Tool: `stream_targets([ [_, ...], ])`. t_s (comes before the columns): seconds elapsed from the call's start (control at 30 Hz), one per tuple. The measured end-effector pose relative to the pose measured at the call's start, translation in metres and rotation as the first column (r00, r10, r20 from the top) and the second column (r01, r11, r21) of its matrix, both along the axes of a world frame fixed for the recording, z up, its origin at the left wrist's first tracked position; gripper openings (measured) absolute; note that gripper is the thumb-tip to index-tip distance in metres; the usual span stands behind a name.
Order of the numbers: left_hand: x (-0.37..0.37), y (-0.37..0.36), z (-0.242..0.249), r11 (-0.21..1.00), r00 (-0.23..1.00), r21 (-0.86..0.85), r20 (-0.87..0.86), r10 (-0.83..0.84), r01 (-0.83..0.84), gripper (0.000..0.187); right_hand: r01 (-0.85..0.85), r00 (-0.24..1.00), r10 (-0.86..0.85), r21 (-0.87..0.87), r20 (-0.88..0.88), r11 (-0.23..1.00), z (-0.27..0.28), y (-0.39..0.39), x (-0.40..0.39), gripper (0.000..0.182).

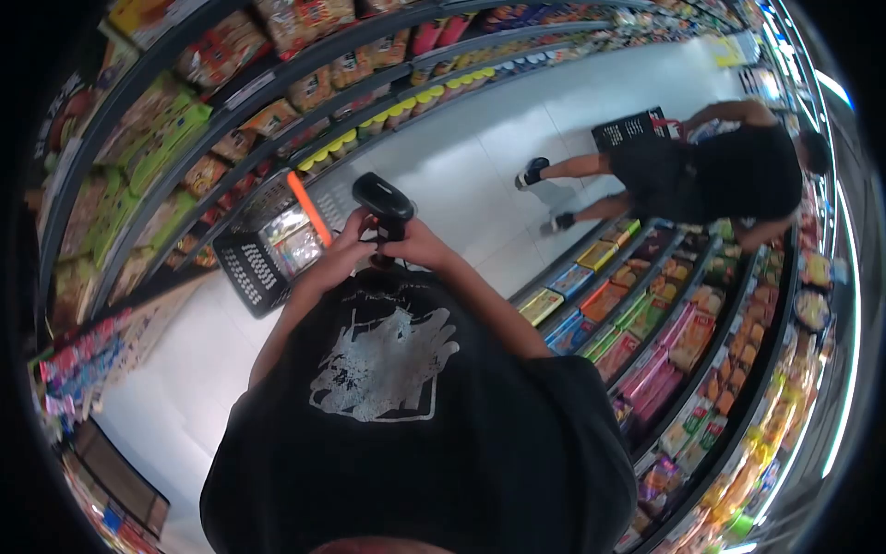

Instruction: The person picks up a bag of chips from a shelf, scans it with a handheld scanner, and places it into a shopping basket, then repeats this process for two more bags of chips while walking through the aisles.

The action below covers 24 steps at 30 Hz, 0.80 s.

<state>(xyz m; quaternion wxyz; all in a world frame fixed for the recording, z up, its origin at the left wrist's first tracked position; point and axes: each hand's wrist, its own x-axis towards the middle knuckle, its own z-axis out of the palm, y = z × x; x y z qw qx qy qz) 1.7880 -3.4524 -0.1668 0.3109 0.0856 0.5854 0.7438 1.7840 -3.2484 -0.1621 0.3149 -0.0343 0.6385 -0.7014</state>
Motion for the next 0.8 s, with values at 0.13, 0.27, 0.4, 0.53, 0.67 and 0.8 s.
stream_targets([
  [0.13, -0.03, -0.024, -0.02, 0.983, 0.99, -0.121, 0.041, -0.136, 0.14, 0.037, 0.272, 0.962, -0.269, -0.139, 0.044, 0.952, -0.002, 0.031, 0.037, 0.043],
  [0.27, -0.027, -0.065, -0.143, 0.619, 0.747, -0.465, -0.575, 0.333, -0.633, 0.045, 0.484, 0.875, -0.479, -0.144, 0.071, 0.863, 0.021, 0.058, 0.048, 0.034],
  [0.4, -0.014, -0.092, -0.216, 0.391, 0.71, -0.594, -0.566, 0.418, -0.703, 0.069, 0.581, 0.812, -0.584, -0.104, 0.003, 0.807, 0.026, 0.1, 0.05, 0.039],
  [0.53, -0.014, -0.081, -0.234, 0.723, 0.579, -0.44, 0.433, 0.691, -0.533, 0.036, 0.602, 0.795, -0.606, -0.152, 0.025, 0.784, 0.027, 0.138, 0.043, 0.04],
  [0.67, -0.017, -0.043, -0.243, 0.694, 0.472, -0.316, 0.549, 0.69, -0.647, 0.021, 0.587, 0.801, -0.584, 0.015, 0.132, 0.809, 0.02, 0.191, 0.042, 0.036],
  [0.8, -0.023, -0.054, -0.299, 0.58, 0.425, -0.469, 0.4, 0.812, -0.666, 0.021, 0.705, 0.701, -0.696, 0.003, -0.155, 0.709, 0.033, 0.232, 0.028, 0.031],
])
